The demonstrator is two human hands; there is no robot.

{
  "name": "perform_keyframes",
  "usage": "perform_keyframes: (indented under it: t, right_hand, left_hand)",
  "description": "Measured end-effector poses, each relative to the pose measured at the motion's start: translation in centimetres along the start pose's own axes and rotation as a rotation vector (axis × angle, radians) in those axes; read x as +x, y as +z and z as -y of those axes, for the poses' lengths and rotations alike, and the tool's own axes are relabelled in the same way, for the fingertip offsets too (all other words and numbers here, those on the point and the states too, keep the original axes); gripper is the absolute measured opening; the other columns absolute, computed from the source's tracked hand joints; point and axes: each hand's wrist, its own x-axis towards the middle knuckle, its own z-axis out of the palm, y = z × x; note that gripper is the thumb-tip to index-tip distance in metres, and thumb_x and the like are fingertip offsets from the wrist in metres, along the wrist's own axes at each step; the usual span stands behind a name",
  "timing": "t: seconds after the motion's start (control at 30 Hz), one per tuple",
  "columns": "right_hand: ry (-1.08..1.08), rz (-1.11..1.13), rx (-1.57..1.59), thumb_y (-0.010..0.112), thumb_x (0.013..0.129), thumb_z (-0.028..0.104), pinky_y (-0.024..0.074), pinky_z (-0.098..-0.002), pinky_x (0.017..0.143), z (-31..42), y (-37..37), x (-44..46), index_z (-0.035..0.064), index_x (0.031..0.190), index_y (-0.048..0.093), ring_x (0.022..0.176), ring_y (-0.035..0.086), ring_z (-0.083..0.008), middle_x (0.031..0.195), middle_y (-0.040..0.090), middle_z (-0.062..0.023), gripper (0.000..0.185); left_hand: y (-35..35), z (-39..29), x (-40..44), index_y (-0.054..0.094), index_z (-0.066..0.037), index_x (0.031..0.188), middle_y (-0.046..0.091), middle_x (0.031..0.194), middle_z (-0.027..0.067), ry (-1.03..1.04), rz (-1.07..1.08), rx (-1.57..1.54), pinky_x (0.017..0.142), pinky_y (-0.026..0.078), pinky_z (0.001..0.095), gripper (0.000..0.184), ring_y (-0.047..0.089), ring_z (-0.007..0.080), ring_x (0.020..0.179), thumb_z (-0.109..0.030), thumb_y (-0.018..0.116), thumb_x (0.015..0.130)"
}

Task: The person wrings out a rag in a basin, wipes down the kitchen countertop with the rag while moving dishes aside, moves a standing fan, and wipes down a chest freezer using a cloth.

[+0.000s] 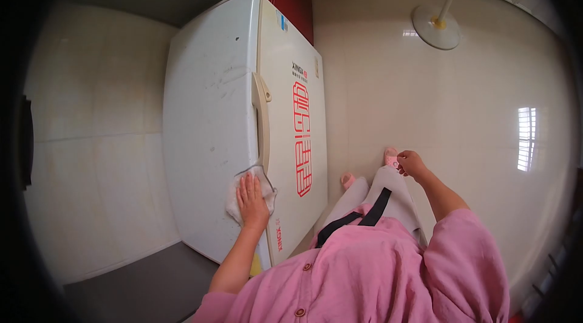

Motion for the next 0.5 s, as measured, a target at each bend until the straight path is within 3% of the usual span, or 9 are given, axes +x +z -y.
perform_keyframes:
  t: [0.33, 0.5]
  right_hand:
    - [0.133, -0.138, 0.058, 0.048, 0.084, 0.013, 0.0468, -0.029, 0.044, -7.3, -2.4, -0.8, -0.0017, 0.098, 0.057, 0.051, 0.057, -0.0167, 0.068, 0.058, -0.009, 0.022]
    - [0.149, -0.129, 0.117, 0.049, 0.084, 0.013, 0.0471, -0.029, 0.044, -8.3, -1.2, -1.1, -0.0016, 0.096, 0.057, 0.051, 0.058, -0.0168, 0.068, 0.058, -0.0091, 0.02]
  left_hand:
    - [-1.5, -0.4, 5.0, 0.037, 0.001, 0.132, 0.023, 0.146, 0.0115, 0.043, 0.015, -0.136, 0.109, 0.015, 0.0454, 0.062, 0.018, 0.0303, 0.136, -0.023, 0.058, 0.078]
    - [-1.5, -2.1, 10.2, 0.033, 0.007, 0.131, 0.023, 0.145, 0.0163, 0.044, -0.112, -0.146, 0.11, 0.012, 0.0457, 0.068, 0.017, 0.0323, 0.136, -0.022, 0.06, 0.076]
